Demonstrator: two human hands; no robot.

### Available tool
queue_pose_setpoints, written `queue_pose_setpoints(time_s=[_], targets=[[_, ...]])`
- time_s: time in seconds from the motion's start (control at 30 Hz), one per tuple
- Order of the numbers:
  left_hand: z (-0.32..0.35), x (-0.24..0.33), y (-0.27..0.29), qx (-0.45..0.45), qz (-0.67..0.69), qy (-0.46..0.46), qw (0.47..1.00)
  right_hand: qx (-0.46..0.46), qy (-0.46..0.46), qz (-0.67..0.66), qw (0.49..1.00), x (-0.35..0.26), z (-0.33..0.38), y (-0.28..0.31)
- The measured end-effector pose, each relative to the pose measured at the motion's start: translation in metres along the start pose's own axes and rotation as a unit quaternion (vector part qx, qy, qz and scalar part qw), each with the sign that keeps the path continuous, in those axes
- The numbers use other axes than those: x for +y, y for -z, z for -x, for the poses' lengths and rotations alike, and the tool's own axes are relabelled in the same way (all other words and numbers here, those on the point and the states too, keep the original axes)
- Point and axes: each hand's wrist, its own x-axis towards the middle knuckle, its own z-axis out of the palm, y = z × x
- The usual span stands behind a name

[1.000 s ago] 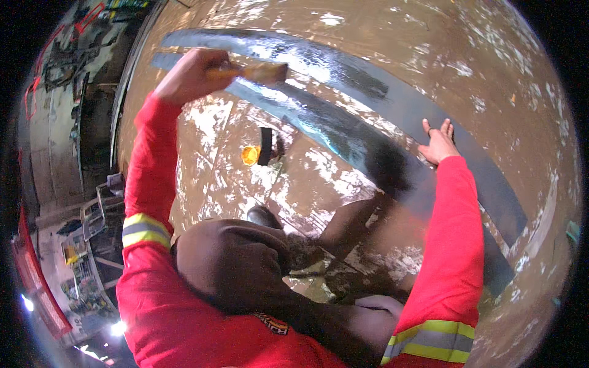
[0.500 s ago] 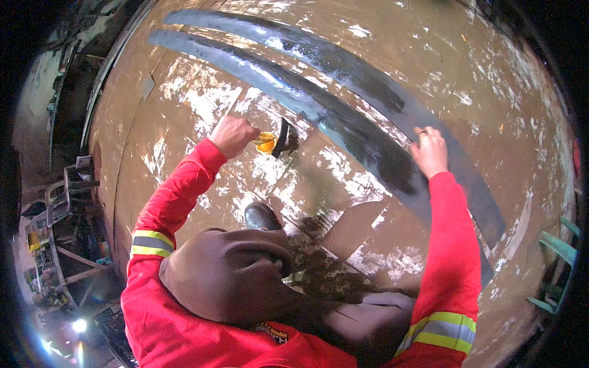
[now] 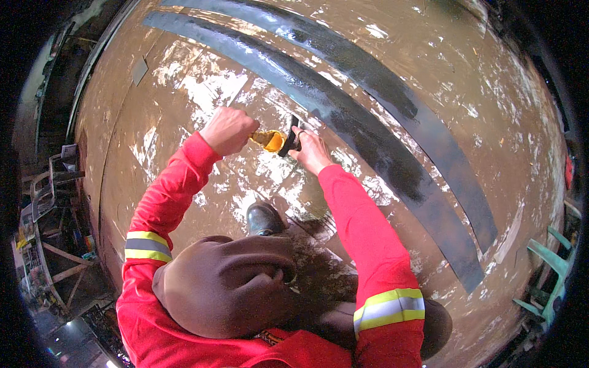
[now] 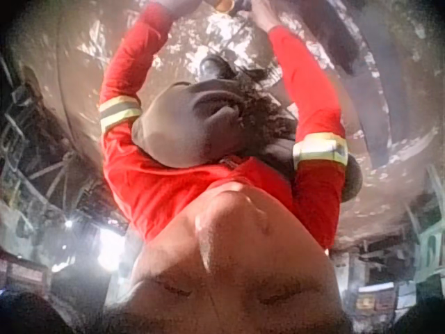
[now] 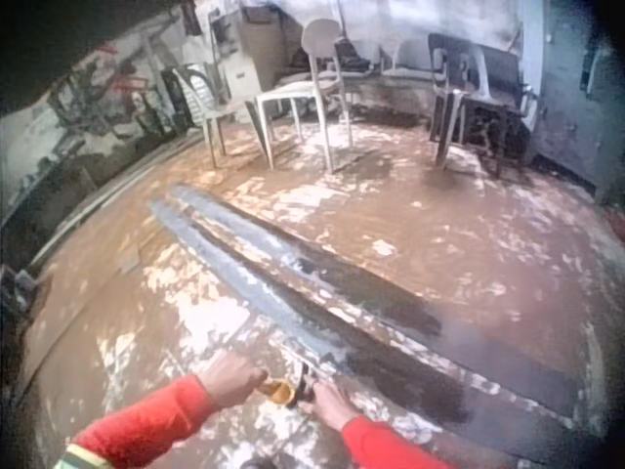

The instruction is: The person applies a dark liquid finish to two long, curved wooden planks using a paintbrush. They repeatedly dip the brush into a small container and spread the finish along the length of the planks, working in a workshop environment.

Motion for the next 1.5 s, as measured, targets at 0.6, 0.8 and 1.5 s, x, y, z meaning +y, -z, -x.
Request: queue_pose_setpoints(time_s=[0.6, 0.8, 1.5], targets=[[-0.019, 0.011, -0.069, -0.022, 0.022, -0.005, 0.999, 0.004, 0.050, -0.019, 0.999, 0.003, -0.012, -0.021], [0.001, -0.009, -0.053, -0.044, 0.181, 0.086, 0.979, 0.024, 0.081, 0.000, 0.996, 0.008, -0.013, -0.028], [0.108, 0.017, -0.123, 0.146, 0.675, 0.286, 0.664, 0.022, 0.053, 0.007, 0.998, 0.003, -0.002, -0.020]])
